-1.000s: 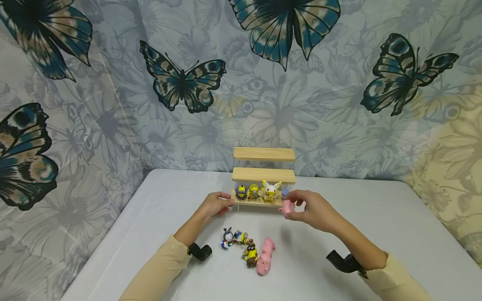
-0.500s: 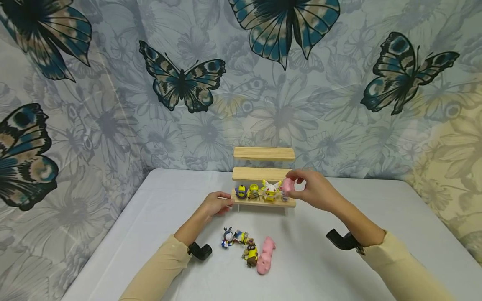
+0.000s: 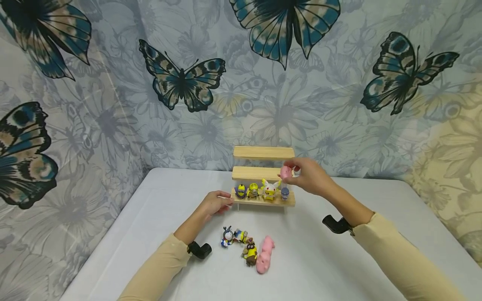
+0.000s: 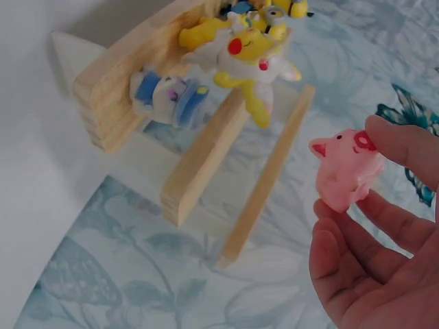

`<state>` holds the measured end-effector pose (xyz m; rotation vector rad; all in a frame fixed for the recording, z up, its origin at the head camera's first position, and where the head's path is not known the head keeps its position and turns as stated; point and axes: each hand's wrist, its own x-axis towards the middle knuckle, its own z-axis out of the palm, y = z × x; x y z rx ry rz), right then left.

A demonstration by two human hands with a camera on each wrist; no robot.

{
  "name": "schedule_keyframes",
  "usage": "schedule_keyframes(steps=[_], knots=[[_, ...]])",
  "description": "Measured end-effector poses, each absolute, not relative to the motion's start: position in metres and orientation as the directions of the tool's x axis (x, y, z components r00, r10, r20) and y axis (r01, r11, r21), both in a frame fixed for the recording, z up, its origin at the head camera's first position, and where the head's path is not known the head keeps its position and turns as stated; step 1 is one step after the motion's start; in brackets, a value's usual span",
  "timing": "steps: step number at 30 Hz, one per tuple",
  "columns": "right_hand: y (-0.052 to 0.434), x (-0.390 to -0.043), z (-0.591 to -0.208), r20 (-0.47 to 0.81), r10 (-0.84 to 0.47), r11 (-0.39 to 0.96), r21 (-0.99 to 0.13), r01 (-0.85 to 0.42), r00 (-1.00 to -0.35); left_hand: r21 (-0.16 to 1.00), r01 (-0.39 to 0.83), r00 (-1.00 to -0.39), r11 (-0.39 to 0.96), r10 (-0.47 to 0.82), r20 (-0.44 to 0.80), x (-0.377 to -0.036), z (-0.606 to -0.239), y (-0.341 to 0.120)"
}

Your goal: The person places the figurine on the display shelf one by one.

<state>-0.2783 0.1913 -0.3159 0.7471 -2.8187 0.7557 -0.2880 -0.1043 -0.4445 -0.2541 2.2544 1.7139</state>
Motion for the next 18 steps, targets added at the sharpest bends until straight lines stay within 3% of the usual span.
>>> schedule_keyframes(steps=[10,18], knots=[[0.182,-0.293,-0.312,0.221,-0.456,0.761,-0.406,-0.507,-0.862,0.915,-0.307,-0.944,0.263,0.038,-0.328,-0.286,-0.447,-0.104],[0.175,-0.3,-0.308,0.24,-0.522,0.742,-0.346,-0.575,-0.818,0.916,-0.299,-0.947,0.266,0.036,-0.32,-0.286,-0.445,-0.104]])
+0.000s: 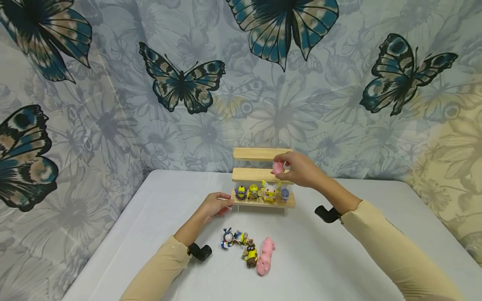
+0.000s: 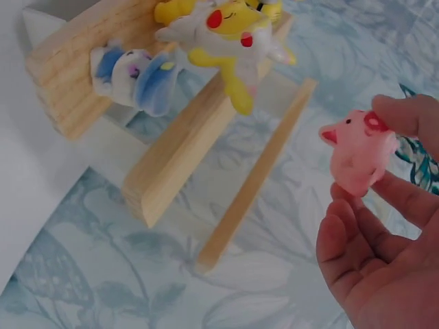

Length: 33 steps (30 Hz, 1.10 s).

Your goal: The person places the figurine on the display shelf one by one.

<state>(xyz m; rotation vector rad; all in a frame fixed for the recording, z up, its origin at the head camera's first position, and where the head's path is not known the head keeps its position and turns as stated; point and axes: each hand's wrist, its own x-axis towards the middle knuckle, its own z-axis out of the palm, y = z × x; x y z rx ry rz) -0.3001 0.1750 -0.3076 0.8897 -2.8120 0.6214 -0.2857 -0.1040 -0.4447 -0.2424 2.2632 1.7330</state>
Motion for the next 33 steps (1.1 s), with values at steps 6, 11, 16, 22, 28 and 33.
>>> schedule_keyframes(steps=[6,11,16,22,28,33], knots=[[0.166,-0.302,-0.308,0.235,-0.551,0.73,-0.328,-0.599,-0.801,0.916,-0.3,-0.947,0.265,0.034,-0.32,-0.287,-0.448,-0.104],[0.157,-0.307,-0.31,0.204,-0.547,0.719,-0.381,-0.58,-0.812,0.917,-0.297,-0.947,0.265,0.039,-0.318,-0.287,-0.448,-0.105],[0.148,-0.313,-0.312,0.182,-0.537,0.69,-0.468,-0.552,-0.824,0.92,-0.295,-0.947,0.258,0.049,-0.318,-0.286,-0.446,-0.105],[0.139,-0.319,-0.318,0.187,-0.552,0.677,-0.468,-0.568,-0.812,0.919,-0.299,-0.945,0.256,0.054,-0.322,-0.287,-0.446,-0.105],[0.129,-0.326,-0.322,0.124,-0.53,0.705,-0.485,-0.517,-0.839,0.919,-0.3,-0.945,0.256,0.05,-0.323,-0.286,-0.446,-0.104],[0.119,-0.334,-0.327,0.094,-0.512,0.708,-0.516,-0.482,-0.854,0.917,-0.302,-0.945,0.262,0.046,-0.324,-0.286,-0.444,-0.104]])
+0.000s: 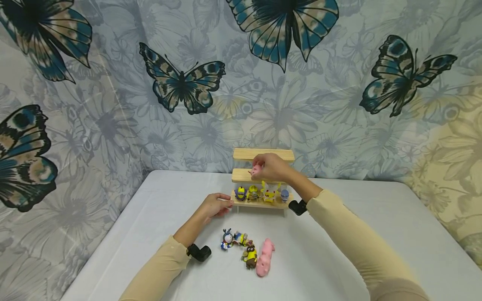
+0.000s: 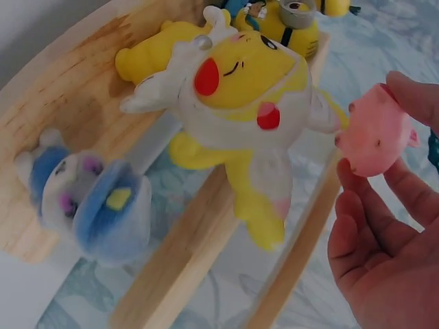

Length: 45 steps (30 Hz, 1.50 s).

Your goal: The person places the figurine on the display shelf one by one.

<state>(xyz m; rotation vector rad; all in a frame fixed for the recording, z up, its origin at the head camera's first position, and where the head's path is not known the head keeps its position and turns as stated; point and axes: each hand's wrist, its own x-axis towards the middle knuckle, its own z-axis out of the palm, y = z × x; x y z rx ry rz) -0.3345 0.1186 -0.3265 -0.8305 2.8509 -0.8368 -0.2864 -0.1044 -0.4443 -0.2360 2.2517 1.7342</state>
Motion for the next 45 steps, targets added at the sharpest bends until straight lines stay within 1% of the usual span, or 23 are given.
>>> schedule_keyframes(steps=[6,9,11,15,18,20,23,29,32,37,40,45], knots=[[0.106,-0.341,-0.338,0.089,-0.505,0.708,-0.526,-0.472,-0.858,0.917,-0.307,-0.943,0.256,0.049,-0.329,-0.286,-0.445,-0.105],[0.098,-0.342,-0.343,0.108,-0.494,0.716,-0.512,-0.474,-0.863,0.917,-0.31,-0.942,0.249,0.051,-0.333,-0.286,-0.446,-0.105],[0.094,-0.342,-0.345,0.133,-0.486,0.727,-0.488,-0.484,-0.864,0.916,-0.313,-0.941,0.25,0.051,-0.336,-0.286,-0.446,-0.105],[0.087,-0.341,-0.344,0.186,-0.483,0.767,-0.381,-0.516,-0.855,0.914,-0.315,-0.94,0.255,0.053,-0.338,-0.288,-0.444,-0.105],[0.085,-0.343,-0.342,0.211,-0.456,0.8,-0.329,-0.502,-0.865,0.914,-0.316,-0.939,0.256,0.056,-0.34,-0.289,-0.443,-0.105],[0.086,-0.345,-0.342,0.204,-0.425,0.809,-0.351,-0.471,-0.882,0.914,-0.313,-0.939,0.259,0.058,-0.338,-0.289,-0.443,-0.105],[0.088,-0.346,-0.342,0.18,-0.418,0.8,-0.391,-0.454,-0.891,0.914,-0.313,-0.939,0.257,0.057,-0.338,-0.289,-0.443,-0.105],[0.092,-0.347,-0.341,0.154,-0.472,0.773,-0.401,-0.492,-0.868,0.912,-0.316,-0.94,0.262,0.048,-0.339,-0.288,-0.444,-0.106],[0.094,-0.346,-0.337,0.094,-0.496,0.77,-0.412,-0.487,-0.863,0.91,-0.315,-0.94,0.27,0.046,-0.339,-0.288,-0.444,-0.105],[0.093,-0.343,-0.33,0.001,-0.505,0.801,-0.371,-0.47,-0.863,0.914,-0.311,-0.942,0.26,0.047,-0.333,-0.287,-0.443,-0.105],[0.093,-0.342,-0.331,0.006,-0.509,0.807,-0.345,-0.48,-0.861,0.918,-0.305,-0.943,0.255,0.052,-0.328,-0.287,-0.443,-0.106],[0.087,-0.343,-0.337,0.075,-0.525,0.8,-0.297,-0.521,-0.848,0.92,-0.296,-0.945,0.258,0.059,-0.32,-0.287,-0.446,-0.107]])
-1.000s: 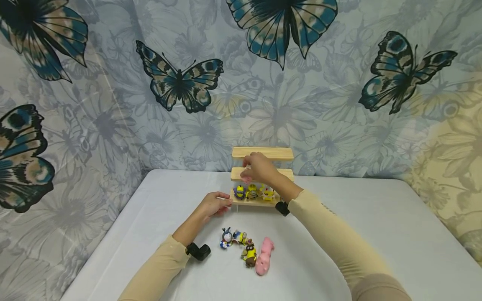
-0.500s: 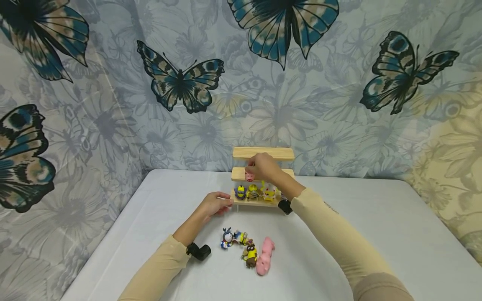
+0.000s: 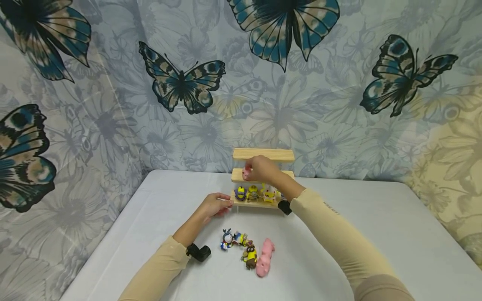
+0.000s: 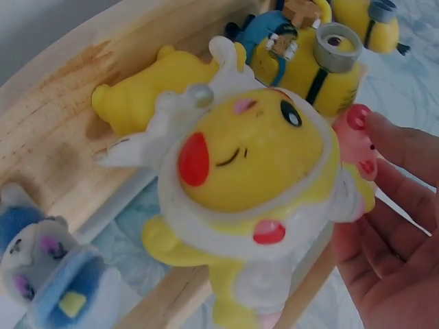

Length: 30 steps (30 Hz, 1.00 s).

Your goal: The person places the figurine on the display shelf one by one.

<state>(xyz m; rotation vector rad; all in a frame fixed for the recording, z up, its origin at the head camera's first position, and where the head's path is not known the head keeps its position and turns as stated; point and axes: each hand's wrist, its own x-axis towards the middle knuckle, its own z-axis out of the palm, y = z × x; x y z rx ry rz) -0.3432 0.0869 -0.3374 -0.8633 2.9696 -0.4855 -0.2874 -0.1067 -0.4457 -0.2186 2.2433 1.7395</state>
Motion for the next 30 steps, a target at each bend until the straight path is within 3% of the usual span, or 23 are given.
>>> schedule_keyframes(steps=[7,15,22,30], knots=[[0.083,-0.34,-0.34,0.163,-0.561,0.772,-0.25,-0.584,-0.812,0.916,-0.311,-0.94,0.252,0.061,-0.335,-0.288,-0.448,-0.106],[0.095,-0.323,-0.321,0.216,-0.569,0.736,-0.296,-0.608,-0.794,0.917,-0.308,-0.941,0.254,0.065,-0.333,-0.289,-0.445,-0.106],[0.104,-0.297,-0.308,0.274,-0.616,0.677,-0.295,-0.675,-0.738,0.916,-0.301,-0.941,0.267,0.073,-0.33,-0.29,-0.443,-0.107],[0.122,-0.26,-0.324,0.277,-0.639,0.607,-0.392,-0.691,-0.718,0.916,-0.307,-0.94,0.258,0.068,-0.334,-0.289,-0.444,-0.107]])
